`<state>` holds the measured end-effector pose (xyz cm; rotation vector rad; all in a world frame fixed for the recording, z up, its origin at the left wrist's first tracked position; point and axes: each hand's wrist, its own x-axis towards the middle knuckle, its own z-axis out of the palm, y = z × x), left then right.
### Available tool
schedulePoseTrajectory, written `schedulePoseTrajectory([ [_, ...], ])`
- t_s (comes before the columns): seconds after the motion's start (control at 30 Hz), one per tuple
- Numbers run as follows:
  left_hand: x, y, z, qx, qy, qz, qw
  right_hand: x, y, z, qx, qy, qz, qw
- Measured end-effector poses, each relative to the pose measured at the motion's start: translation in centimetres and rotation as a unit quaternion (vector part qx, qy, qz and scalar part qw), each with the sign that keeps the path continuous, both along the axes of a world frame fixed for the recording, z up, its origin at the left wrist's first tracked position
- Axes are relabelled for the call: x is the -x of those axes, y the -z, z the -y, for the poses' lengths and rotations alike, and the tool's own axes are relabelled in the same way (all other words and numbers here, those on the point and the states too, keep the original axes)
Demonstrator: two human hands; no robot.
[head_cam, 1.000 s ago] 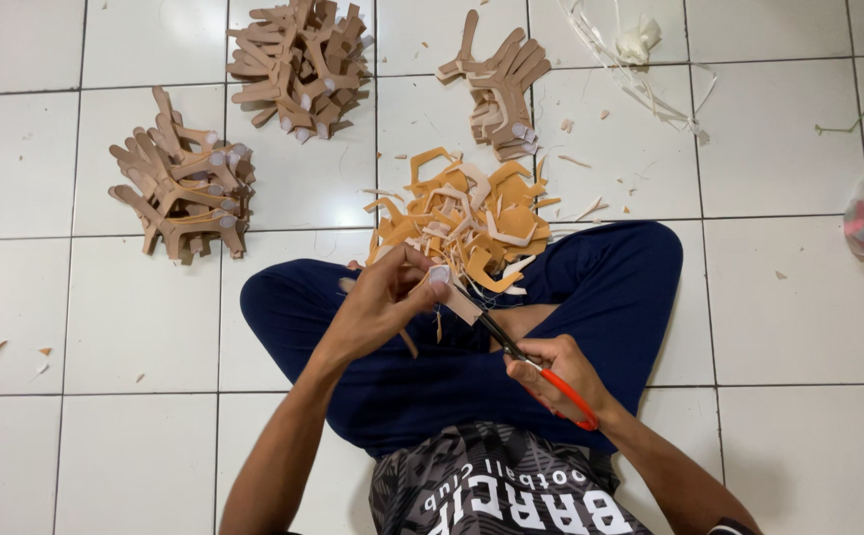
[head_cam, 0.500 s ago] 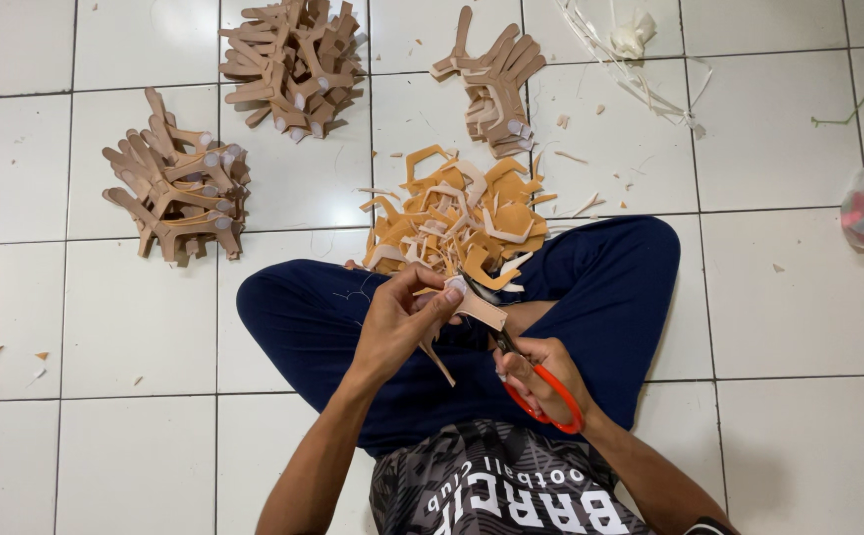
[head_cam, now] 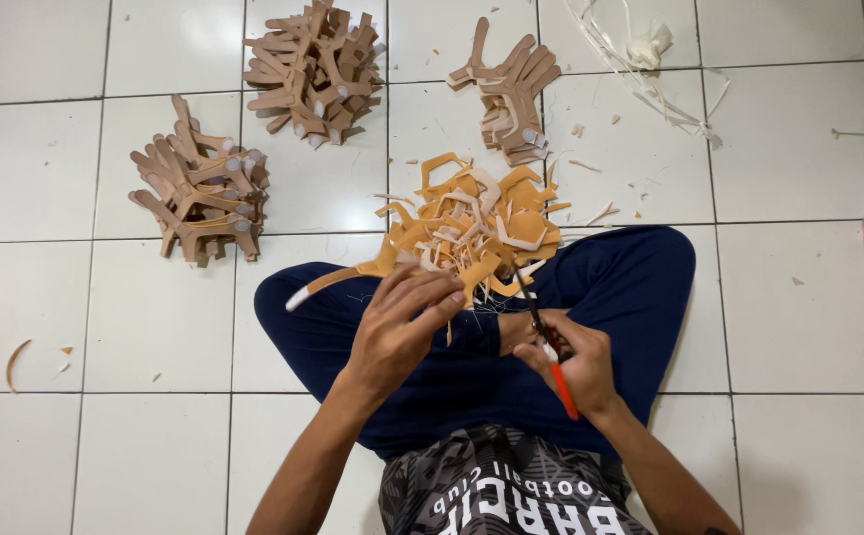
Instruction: The person sits on a tiled floor and uses red-handled scissors to trim the edges of small light-brown wooden pieces. They pick up each piece, cut along its edges, and place the finished pieces into a pile on the floor. Trimmed scraps accumulate nearby.
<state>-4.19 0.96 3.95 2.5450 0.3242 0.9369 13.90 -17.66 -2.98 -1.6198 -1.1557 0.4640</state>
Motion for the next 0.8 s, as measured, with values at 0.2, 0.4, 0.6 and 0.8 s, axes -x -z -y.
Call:
schedulePoseTrajectory([
  [0.2, 0.3, 0.2, 0.8, 0.151, -0.008, 0.037, 0.988, -0.7, -3.3, -0.4, -0.020, -0.037, 0.223, 0.974],
  [0.4, 0.3, 0.4, 1.1, 0.232, -0.009, 0.032, 0.972, -1.0, -3.4, -0.3, -0.022, -0.063, 0.253, 0.965],
  [0.6, 0.5, 1.2, 1.1, 0.284, -0.008, 0.015, 0.959, -1.3, -1.1, 0.8, -0.009, -0.093, 0.228, 0.969],
  [0.8, 0.0, 2.3, 0.8, 0.389, -0.004, 0.040, 0.920, -0.9, 1.4, 0.7, 0.017, -0.073, 0.132, 0.988],
])
